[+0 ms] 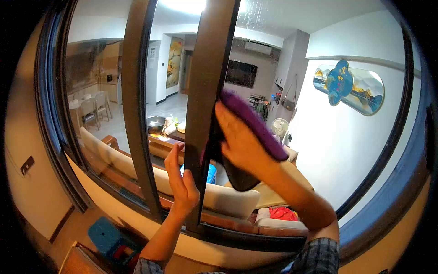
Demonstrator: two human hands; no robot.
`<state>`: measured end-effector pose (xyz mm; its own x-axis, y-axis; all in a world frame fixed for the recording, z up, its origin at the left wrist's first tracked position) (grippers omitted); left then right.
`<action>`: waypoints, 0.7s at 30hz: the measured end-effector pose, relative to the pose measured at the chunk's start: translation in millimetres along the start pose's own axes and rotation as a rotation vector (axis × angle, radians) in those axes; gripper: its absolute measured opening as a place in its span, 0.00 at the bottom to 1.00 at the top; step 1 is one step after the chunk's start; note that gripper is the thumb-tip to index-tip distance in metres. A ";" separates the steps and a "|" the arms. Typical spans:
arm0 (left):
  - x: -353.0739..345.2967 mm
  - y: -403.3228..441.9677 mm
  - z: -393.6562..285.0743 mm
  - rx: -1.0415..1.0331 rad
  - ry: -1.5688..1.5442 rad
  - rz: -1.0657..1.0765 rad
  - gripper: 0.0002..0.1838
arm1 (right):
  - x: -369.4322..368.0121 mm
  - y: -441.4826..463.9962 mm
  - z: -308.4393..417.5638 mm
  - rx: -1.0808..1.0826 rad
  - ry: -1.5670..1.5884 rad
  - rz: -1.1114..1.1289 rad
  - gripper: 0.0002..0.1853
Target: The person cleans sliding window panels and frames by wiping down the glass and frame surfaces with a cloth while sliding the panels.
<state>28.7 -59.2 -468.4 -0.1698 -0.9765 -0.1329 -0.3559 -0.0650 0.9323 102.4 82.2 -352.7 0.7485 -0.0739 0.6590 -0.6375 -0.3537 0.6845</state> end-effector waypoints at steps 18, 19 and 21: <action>-28.6 -29.9 -98.5 -0.202 -0.115 0.149 0.21 | 65.3 -105.0 -10.8 0.005 -0.216 0.013 0.35; -36.3 -28.0 -103.6 -0.224 -0.113 0.142 0.21 | 104.1 -80.7 -27.4 -0.027 -0.270 -0.107 0.37; -48.0 -19.5 -118.6 -0.235 -0.114 0.100 0.19 | 172.2 -38.2 -62.4 -0.010 -0.454 -0.351 0.38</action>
<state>152.8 -35.4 -440.3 -0.3001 -0.9520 -0.0606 -0.1114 -0.0281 0.9934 244.2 141.2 -245.9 0.9175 -0.3476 0.1931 -0.3365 -0.4203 0.8427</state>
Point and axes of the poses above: each hand's wrist, its own y-axis towards the middle knuckle, its own x-axis out of the back of the hand, z = x × y, the point moved 6 cm from there along y, towards the middle knuckle, and after that the axes turned 1 degree about z, right-handed, at the moved point
